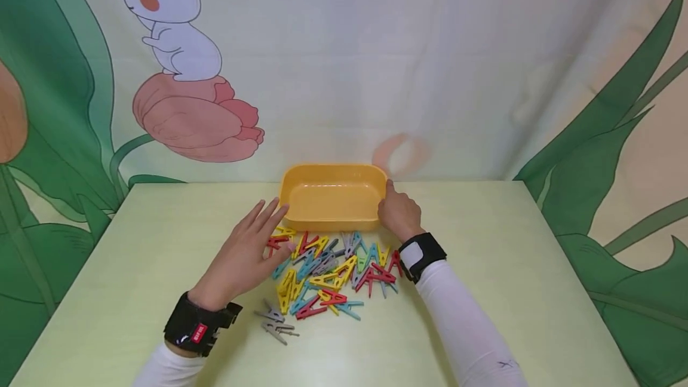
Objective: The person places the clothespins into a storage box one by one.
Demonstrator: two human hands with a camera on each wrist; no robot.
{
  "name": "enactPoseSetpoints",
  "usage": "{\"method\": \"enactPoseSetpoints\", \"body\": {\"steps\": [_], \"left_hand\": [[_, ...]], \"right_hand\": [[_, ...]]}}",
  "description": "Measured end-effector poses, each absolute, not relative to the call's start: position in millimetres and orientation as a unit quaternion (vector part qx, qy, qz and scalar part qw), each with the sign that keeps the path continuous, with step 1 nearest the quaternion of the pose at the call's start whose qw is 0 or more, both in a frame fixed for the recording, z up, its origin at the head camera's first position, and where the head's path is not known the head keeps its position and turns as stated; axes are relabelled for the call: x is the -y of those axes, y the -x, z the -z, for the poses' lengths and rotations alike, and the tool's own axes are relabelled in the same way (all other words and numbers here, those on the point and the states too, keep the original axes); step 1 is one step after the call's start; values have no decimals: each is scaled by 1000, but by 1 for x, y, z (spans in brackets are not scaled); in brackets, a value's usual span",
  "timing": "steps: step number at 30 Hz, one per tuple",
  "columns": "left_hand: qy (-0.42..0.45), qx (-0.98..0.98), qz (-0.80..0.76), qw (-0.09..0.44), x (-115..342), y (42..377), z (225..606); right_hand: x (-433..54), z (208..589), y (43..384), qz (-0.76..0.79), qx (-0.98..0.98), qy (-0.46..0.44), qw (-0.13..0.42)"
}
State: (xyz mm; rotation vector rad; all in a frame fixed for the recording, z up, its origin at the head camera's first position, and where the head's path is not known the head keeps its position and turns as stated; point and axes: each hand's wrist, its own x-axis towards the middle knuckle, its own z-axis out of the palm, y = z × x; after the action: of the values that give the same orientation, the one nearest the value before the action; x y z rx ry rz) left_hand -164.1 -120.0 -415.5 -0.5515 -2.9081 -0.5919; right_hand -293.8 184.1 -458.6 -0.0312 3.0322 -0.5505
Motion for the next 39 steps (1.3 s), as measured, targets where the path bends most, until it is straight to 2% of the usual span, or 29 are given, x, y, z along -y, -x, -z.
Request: {"method": "enactPoseSetpoints", "body": {"steps": [5,14,20,31,39], "left_hand": [[187,961,197,58,122,164,418],[163,965,204,2,134,166,423],[129,974,185,-8,144,185,446],[109,967,215,-81,153,202,479],[115,974,173,-84,146,201,477]], "right_hand": [[-186,459,290,171,-985,4,33],[-179,459,293,165,-985,-1,46],[-180,456,294,163,-986,-3,43],[-179,460,296,163,-985,-13,49],[-180,466,297,169,-985,-18,34]]}}
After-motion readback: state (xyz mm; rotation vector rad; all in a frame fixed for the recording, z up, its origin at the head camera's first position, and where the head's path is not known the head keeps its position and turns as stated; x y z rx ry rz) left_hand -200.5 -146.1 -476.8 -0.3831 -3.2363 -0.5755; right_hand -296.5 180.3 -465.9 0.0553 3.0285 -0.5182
